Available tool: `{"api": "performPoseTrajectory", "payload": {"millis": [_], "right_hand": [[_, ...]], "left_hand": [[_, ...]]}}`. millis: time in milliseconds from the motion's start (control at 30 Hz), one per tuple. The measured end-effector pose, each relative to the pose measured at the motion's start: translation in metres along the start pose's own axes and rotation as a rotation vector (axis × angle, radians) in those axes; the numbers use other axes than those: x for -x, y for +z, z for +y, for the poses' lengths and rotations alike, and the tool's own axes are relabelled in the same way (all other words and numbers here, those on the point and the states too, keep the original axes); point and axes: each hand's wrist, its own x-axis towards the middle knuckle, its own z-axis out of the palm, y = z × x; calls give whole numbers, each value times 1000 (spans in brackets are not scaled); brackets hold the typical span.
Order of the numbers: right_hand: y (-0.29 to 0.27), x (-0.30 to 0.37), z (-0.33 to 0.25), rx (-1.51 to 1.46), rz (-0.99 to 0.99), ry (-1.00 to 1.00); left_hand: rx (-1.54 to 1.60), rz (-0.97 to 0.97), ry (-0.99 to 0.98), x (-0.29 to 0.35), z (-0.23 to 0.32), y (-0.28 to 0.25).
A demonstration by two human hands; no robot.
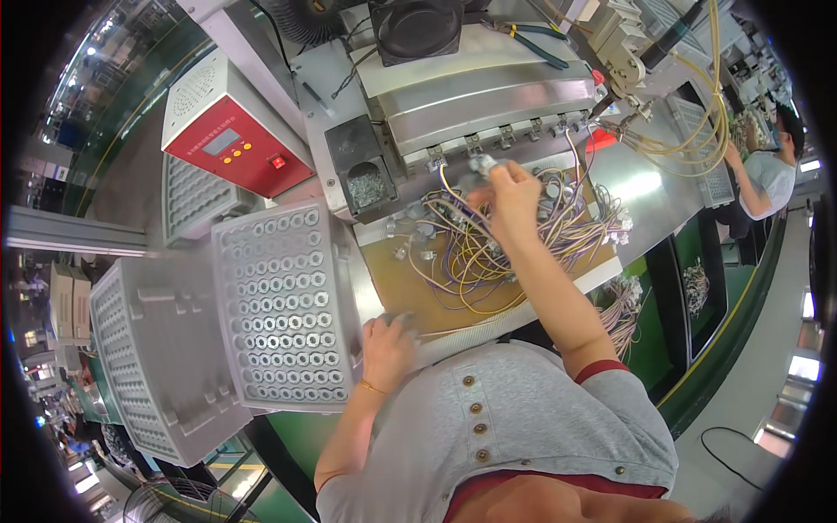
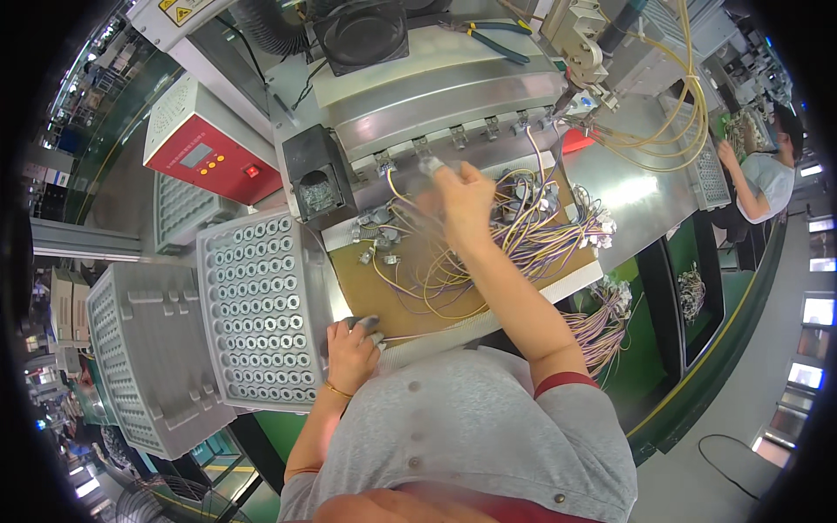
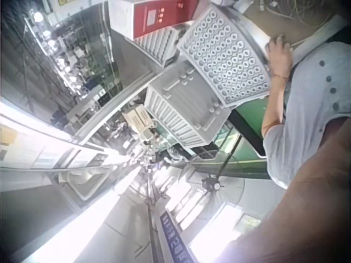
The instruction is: The person inserts wire connectors by hand into an assembly jig at an electronics manufacturing station.
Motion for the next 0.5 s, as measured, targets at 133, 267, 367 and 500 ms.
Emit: {"api": "performPoseTrajectory", "payload": {"millis": [133,267,367,500], "right_hand": [[-2,-14,8,17,-59,-77],[-34,-25,-9,989,-220,-571],[-34,13,-33,951,-259,-689],[-25,62,-7,886,-893,-536]], "left_hand": [[21,58,71,-7,-2,-1],[84,80,-131,1,-7,-10],[363,150,-330,-3,-3,-19],[846,294,-626,-19,3,-26]]}}
